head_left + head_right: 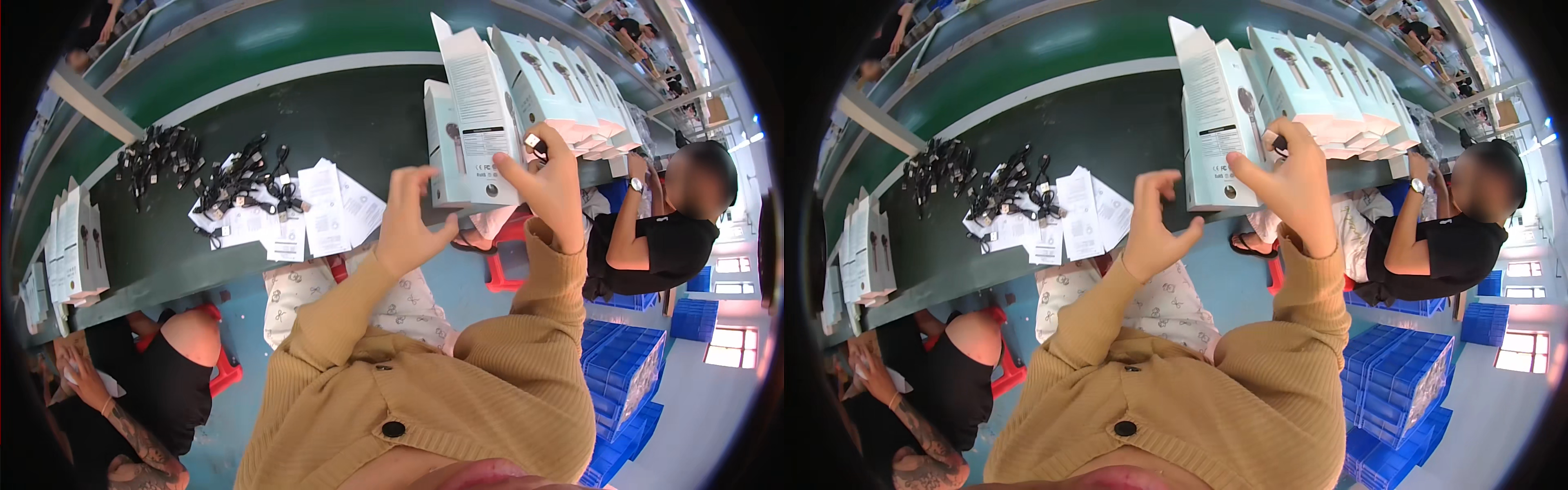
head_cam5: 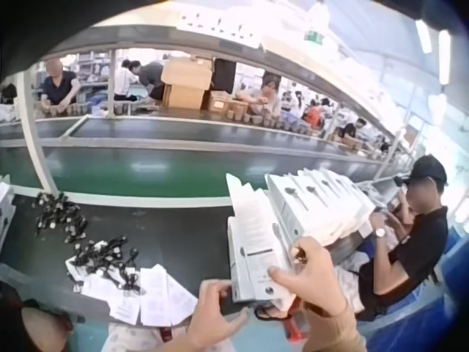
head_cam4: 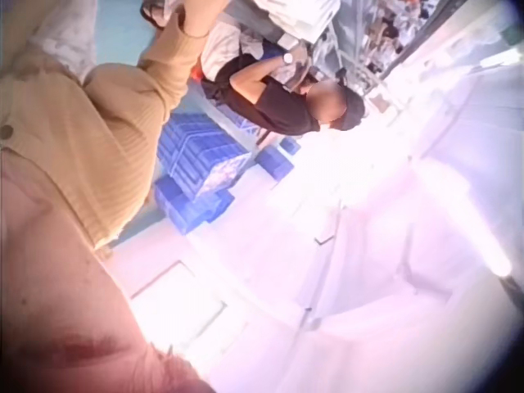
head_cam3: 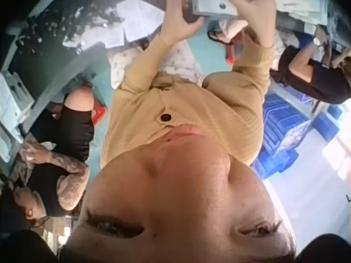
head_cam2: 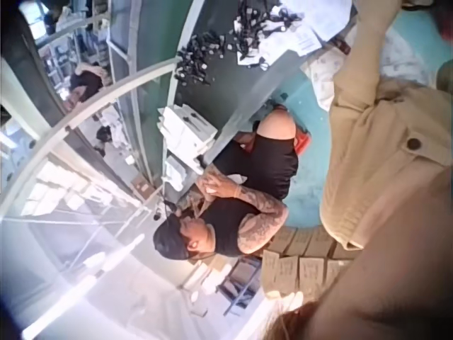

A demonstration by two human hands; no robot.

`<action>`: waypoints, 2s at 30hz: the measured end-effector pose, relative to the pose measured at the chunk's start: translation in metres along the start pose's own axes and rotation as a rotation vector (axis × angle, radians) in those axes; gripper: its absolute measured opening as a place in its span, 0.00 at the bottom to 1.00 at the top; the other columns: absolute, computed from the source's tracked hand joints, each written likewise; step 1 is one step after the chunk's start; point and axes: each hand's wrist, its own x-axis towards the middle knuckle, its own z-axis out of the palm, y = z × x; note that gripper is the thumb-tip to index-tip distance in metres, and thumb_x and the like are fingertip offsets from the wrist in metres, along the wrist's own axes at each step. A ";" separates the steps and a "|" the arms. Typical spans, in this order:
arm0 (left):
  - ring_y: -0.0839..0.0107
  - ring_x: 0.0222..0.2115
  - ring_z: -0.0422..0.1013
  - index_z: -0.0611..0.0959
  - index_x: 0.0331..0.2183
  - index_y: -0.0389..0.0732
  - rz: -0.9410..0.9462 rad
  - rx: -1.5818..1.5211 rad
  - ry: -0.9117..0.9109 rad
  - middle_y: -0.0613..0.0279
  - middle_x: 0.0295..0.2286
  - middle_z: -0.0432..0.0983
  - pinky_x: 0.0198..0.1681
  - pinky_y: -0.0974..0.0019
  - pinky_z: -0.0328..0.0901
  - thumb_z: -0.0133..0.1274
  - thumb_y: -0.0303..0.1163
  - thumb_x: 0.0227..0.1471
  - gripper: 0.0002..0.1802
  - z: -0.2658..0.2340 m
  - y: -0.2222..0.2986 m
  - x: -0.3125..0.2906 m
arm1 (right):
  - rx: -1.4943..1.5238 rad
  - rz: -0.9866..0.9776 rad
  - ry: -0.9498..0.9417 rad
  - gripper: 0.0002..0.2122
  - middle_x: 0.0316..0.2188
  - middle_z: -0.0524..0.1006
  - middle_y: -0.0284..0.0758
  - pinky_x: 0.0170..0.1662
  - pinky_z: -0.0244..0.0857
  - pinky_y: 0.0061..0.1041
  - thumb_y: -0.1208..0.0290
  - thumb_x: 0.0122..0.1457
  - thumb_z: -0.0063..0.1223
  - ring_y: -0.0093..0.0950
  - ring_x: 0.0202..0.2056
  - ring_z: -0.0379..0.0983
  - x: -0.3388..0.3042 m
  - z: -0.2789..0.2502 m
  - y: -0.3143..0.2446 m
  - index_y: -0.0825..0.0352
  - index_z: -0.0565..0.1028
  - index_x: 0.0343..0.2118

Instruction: The recorder is seen putting a hairdryer into a box.

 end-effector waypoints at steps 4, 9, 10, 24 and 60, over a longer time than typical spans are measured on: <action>0.64 0.31 0.69 0.71 0.39 0.39 0.034 0.160 -0.051 0.58 0.33 0.66 0.33 0.65 0.66 0.59 0.27 0.40 0.21 0.024 -0.020 0.007 | -0.367 -0.134 0.073 0.17 0.26 0.70 0.41 0.26 0.64 0.32 0.60 0.40 0.63 0.38 0.22 0.69 0.010 0.010 0.001 0.69 0.71 0.24; 0.60 0.34 0.69 0.71 0.41 0.39 0.005 0.163 0.010 0.57 0.36 0.67 0.35 0.63 0.66 0.58 0.27 0.42 0.22 0.032 -0.028 0.027 | -0.677 -0.019 0.156 0.18 0.26 0.70 0.40 0.28 0.64 0.35 0.56 0.44 0.61 0.40 0.27 0.71 0.016 0.034 0.006 0.67 0.70 0.27; 0.58 0.35 0.69 0.71 0.42 0.39 0.014 0.180 0.024 0.56 0.37 0.67 0.36 0.62 0.66 0.57 0.27 0.42 0.22 0.030 -0.027 0.028 | -0.658 -0.029 0.141 0.18 0.26 0.70 0.40 0.28 0.64 0.35 0.56 0.44 0.61 0.40 0.27 0.71 0.018 0.038 0.005 0.67 0.70 0.27; 0.62 0.49 0.65 0.72 0.48 0.38 -0.089 0.234 0.122 0.53 0.46 0.68 0.51 0.63 0.61 0.60 0.29 0.42 0.28 -0.187 0.016 -0.055 | 0.029 -0.006 -0.296 0.09 0.16 0.62 0.32 0.24 0.54 0.21 0.74 0.51 0.59 0.23 0.18 0.57 -0.046 0.066 -0.038 0.69 0.68 0.25; 0.67 0.49 0.64 0.52 0.53 0.44 -0.276 -0.308 0.234 0.53 0.46 0.67 0.53 0.62 0.58 0.64 0.21 0.37 0.47 -0.249 0.017 -0.089 | 0.236 -0.347 -0.578 0.06 0.18 0.75 0.39 0.22 0.61 0.22 0.73 0.47 0.61 0.29 0.16 0.69 -0.052 0.144 -0.036 0.70 0.77 0.25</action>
